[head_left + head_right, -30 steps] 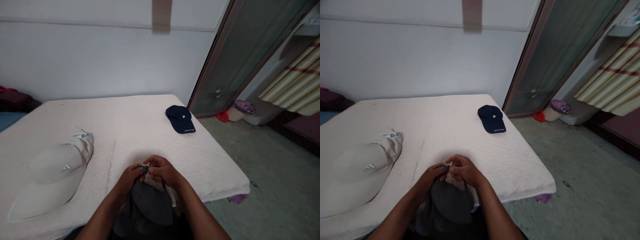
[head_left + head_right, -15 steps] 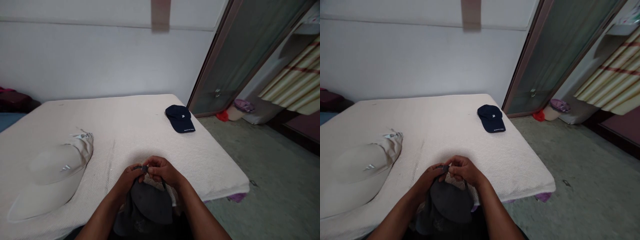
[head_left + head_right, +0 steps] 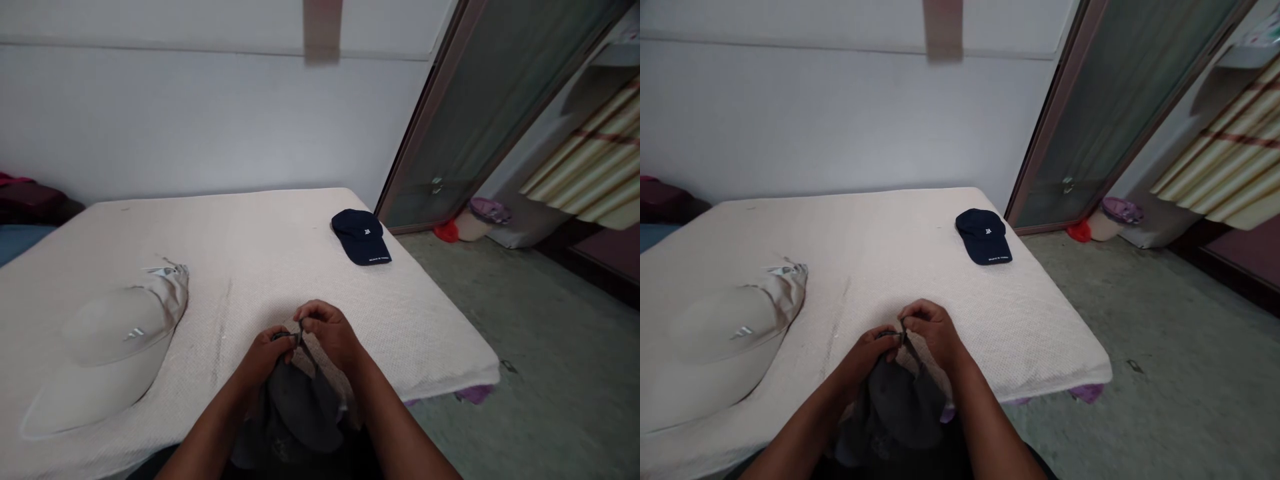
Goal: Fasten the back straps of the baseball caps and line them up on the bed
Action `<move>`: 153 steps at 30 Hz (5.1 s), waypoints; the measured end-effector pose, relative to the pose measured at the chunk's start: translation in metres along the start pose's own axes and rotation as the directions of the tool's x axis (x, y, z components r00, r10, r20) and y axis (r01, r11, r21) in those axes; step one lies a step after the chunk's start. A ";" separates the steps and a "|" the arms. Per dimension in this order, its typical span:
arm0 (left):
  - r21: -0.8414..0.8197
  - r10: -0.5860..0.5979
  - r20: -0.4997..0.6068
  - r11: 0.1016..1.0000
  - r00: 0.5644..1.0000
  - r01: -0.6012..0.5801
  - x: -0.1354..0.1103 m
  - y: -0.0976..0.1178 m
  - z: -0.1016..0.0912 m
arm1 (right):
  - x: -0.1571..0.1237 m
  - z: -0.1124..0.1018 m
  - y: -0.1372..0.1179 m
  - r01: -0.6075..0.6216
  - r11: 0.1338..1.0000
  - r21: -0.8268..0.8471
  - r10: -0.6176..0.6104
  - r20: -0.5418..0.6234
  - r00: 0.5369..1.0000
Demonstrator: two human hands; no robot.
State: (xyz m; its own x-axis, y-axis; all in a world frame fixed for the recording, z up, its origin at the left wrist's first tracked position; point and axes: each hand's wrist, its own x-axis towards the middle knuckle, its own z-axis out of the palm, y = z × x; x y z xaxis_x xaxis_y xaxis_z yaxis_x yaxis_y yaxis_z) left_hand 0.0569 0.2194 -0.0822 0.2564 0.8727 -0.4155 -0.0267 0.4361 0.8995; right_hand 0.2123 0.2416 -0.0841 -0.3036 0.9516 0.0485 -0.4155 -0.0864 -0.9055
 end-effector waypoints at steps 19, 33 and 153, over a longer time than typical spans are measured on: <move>-0.390 -0.123 0.123 0.907 0.985 0.162 -0.008 0.006 -0.001 | -0.003 -0.011 -0.006 -0.086 0.951 0.297 0.102 -0.040 0.994; 0.025 0.101 -0.094 0.995 0.990 -0.099 -0.004 0.000 0.001 | -0.003 -0.004 -0.002 -0.226 0.966 -0.128 0.229 0.013 0.973; 0.096 0.030 -0.176 0.995 0.984 -0.013 0.005 -0.017 0.003 | -0.012 -0.011 0.010 0.003 0.782 -0.623 0.069 0.091 0.993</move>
State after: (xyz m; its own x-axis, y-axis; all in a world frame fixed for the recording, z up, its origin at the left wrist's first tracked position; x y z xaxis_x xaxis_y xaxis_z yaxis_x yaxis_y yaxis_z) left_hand 0.0612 0.2160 -0.0989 0.0818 0.9104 -0.4056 0.0628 0.4014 0.9137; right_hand 0.2210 0.2327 -0.0981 -0.4084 0.9125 0.0239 0.2086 0.1188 -0.9708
